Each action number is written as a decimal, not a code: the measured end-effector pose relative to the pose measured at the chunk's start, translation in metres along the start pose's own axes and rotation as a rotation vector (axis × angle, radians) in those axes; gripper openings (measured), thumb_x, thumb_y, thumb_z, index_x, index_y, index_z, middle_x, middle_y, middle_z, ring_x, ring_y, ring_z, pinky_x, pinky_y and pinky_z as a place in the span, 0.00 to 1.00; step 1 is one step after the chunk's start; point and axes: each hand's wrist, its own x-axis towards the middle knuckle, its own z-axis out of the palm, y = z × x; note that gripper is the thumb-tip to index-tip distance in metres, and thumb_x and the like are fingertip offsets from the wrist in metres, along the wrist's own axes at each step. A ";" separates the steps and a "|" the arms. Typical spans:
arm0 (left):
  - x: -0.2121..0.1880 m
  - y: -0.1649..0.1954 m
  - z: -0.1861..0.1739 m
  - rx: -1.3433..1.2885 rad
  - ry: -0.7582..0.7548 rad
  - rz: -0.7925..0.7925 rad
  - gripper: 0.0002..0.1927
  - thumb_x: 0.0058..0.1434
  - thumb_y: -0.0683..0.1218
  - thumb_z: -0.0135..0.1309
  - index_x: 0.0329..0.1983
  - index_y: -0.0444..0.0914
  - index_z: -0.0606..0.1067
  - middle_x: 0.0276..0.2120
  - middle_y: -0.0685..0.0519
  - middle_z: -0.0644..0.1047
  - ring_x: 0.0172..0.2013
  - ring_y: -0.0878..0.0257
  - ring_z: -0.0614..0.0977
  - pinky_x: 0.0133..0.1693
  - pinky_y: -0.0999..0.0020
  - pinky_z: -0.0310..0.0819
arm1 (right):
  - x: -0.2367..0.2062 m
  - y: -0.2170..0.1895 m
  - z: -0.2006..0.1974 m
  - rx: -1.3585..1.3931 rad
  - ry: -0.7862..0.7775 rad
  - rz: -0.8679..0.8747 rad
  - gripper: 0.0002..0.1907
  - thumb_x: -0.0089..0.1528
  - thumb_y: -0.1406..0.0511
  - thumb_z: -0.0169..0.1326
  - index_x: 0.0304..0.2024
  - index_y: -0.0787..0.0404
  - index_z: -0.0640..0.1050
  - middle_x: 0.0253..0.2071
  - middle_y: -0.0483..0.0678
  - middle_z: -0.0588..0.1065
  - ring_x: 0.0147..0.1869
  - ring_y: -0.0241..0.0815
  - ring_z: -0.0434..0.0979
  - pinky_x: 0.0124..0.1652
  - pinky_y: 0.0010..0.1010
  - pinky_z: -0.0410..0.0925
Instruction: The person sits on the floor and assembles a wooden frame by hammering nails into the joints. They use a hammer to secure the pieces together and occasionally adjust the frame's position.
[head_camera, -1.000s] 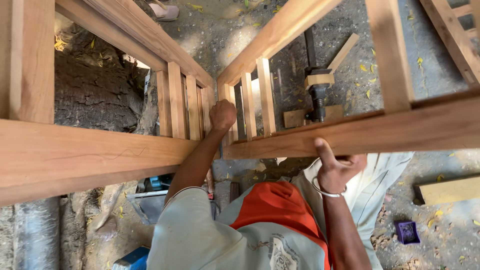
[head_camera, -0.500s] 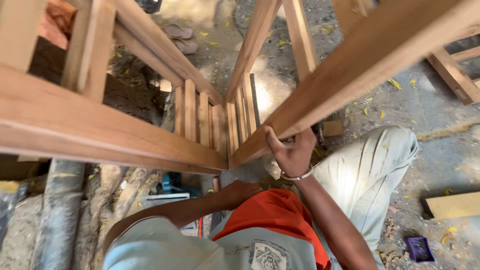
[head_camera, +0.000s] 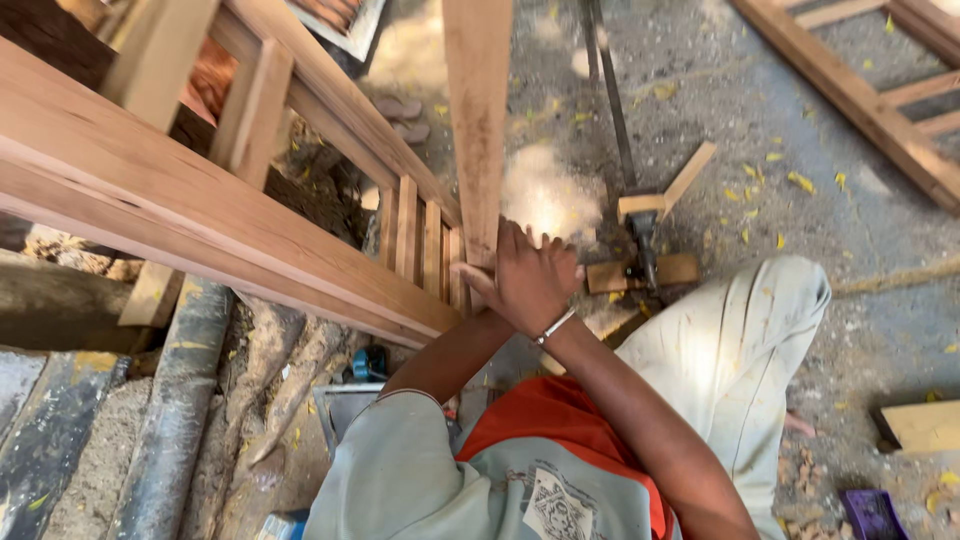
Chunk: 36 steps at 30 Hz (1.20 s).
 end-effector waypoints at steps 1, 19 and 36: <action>0.002 0.000 -0.004 0.054 -0.016 -0.066 0.19 0.65 0.51 0.54 0.52 0.33 0.73 0.52 0.37 0.74 0.56 0.44 0.75 0.59 0.47 0.57 | 0.004 0.000 -0.006 0.073 -0.146 0.061 0.46 0.58 0.42 0.58 0.61 0.72 0.64 0.47 0.63 0.77 0.42 0.63 0.82 0.42 0.60 0.71; -0.006 -0.029 -0.018 0.308 -0.129 -0.508 0.27 0.57 0.50 0.57 0.55 0.28 0.76 0.62 0.29 0.69 0.66 0.39 0.67 0.71 0.39 0.24 | -0.130 0.078 -0.100 0.562 -0.749 0.067 0.36 0.62 0.49 0.55 0.67 0.58 0.66 0.52 0.56 0.79 0.48 0.50 0.84 0.49 0.42 0.74; -0.029 -0.067 -0.034 0.235 -0.115 -0.574 0.28 0.63 0.55 0.53 0.60 0.32 0.74 0.64 0.36 0.69 0.70 0.28 0.58 0.68 0.26 0.29 | -0.242 0.164 -0.210 0.563 -0.260 0.610 0.29 0.55 0.64 0.62 0.60 0.61 0.76 0.45 0.51 0.85 0.48 0.43 0.87 0.48 0.35 0.77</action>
